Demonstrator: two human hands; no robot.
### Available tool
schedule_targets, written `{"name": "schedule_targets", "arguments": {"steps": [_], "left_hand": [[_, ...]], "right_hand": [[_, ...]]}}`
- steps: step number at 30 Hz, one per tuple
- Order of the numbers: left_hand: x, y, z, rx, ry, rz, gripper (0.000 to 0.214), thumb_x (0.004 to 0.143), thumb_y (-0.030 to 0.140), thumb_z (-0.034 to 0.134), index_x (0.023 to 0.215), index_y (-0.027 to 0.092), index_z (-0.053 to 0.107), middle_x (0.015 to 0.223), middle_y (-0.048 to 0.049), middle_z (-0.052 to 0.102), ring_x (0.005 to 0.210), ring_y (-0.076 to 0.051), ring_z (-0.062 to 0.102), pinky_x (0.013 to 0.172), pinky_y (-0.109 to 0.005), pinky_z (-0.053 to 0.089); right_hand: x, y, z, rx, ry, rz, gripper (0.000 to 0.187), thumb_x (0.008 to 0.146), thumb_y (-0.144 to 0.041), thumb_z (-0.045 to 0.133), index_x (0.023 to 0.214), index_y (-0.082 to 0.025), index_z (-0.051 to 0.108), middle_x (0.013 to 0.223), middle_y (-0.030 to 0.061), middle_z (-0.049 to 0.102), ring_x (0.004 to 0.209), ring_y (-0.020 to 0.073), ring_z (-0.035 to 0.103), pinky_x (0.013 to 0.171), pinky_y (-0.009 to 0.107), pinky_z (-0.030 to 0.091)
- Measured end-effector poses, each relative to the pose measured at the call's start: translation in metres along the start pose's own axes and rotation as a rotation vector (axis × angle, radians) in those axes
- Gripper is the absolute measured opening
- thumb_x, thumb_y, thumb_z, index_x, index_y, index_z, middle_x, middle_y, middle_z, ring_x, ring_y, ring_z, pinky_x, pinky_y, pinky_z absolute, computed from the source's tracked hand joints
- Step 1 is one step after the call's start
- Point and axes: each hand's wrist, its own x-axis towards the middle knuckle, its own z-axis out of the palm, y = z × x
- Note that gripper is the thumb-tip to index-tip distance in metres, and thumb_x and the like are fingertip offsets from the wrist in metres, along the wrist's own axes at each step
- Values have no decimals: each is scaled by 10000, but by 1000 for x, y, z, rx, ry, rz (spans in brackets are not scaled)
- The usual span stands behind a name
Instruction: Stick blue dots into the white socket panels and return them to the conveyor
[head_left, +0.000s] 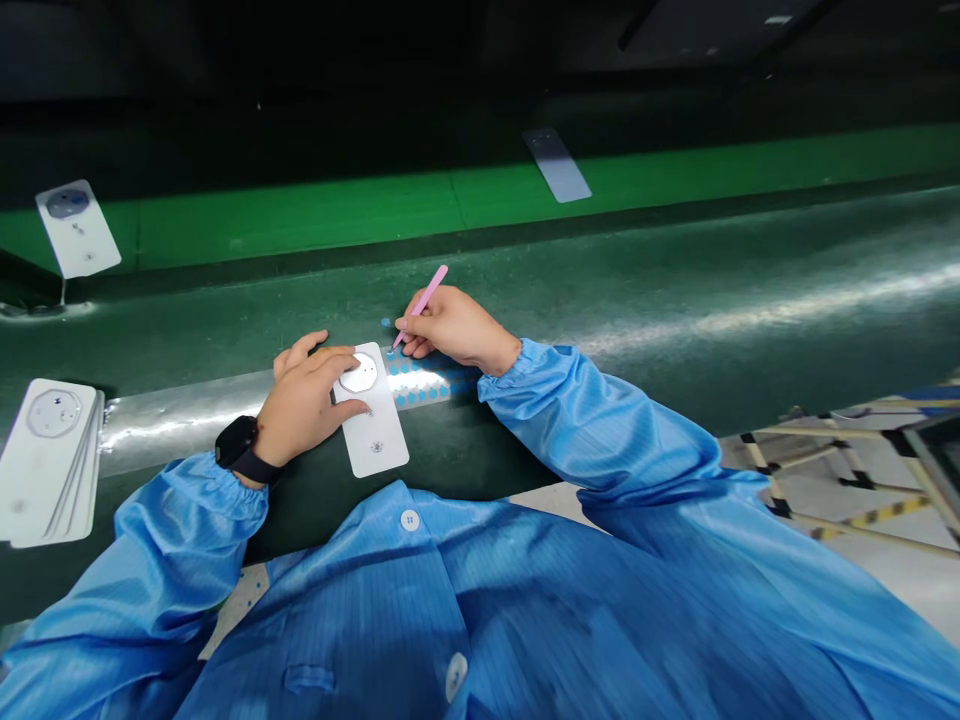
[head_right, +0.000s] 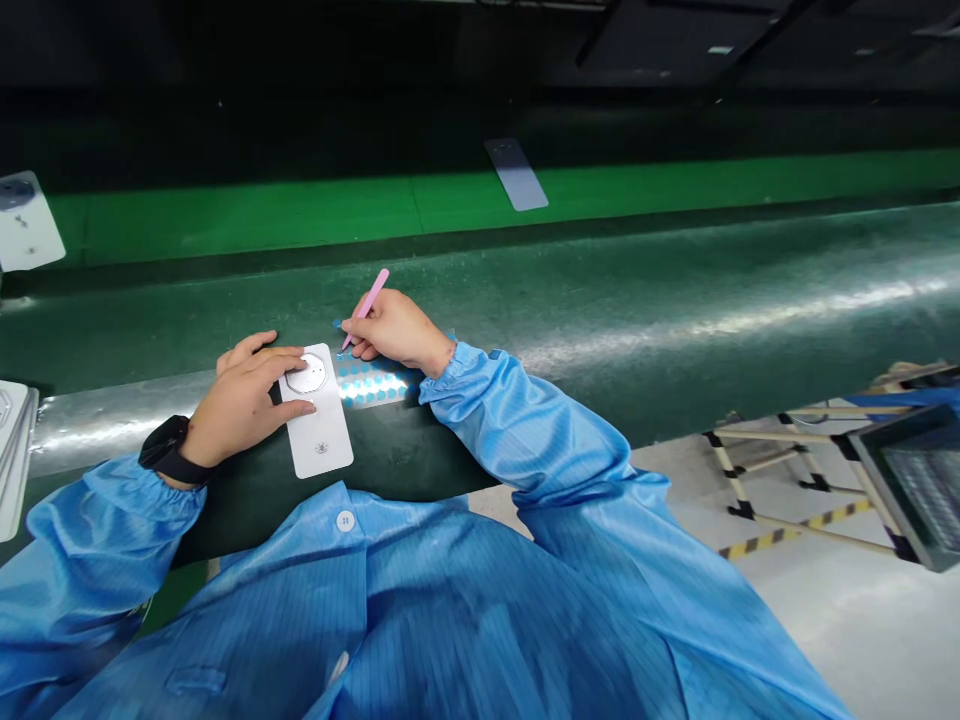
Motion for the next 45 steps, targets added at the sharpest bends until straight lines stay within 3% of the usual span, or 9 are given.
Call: {"name": "schedule_targets", "arguments": {"steps": [6,11,19,27,36,45], "left_hand": [[0,1,0,-7,-11,-12,452,718,334,826,1131,215,687,1320,-129,681,1414,-415,398,1111,-611,303],[0,2,0,-18,-22,0,447,725,341,820,1138,242,683,1340,-109,673,1422,-414,386,1105,-613,304],[0,1,0,-18,-25,13,375,717,319,817,1057,237,681,1309,-105,686,1418,-420,383,1091,-618,302],[-1,2,0,-29,-10,28,333,708,294,835,981,223,659,1297,-104,693,1413,-414,392,1078,-605,306],[-2,3,0,-26,0,36,290,722,296,822,953,236,657,1292,-89,697,1414,-402,391,1090,-594,292],[-2,1,0,-22,9,45,288,724,311,826,954,237,668,1284,-86,702,1416,-392,395,1093,-580,296]], "right_hand": [[-2,2,-3,74,5,-1,251,886,-73,698,679,-135,570,553,30,674,475,125,669,430,177,542],[-13,4,-3,174,-17,-92,261,852,-186,769,704,-146,558,553,23,683,482,132,677,428,172,529],[-12,-1,25,48,-50,-67,241,889,-96,673,676,-146,572,514,5,660,437,97,625,421,154,514],[-7,-3,26,27,-50,-17,298,908,-48,609,629,-145,566,499,14,650,422,94,611,397,151,502],[-6,-1,26,10,-47,-17,262,895,-102,659,656,-154,564,521,32,663,442,134,632,429,211,538],[-7,-1,27,3,-50,-42,252,899,-78,641,669,-149,566,510,15,656,441,113,634,411,168,520]]}}
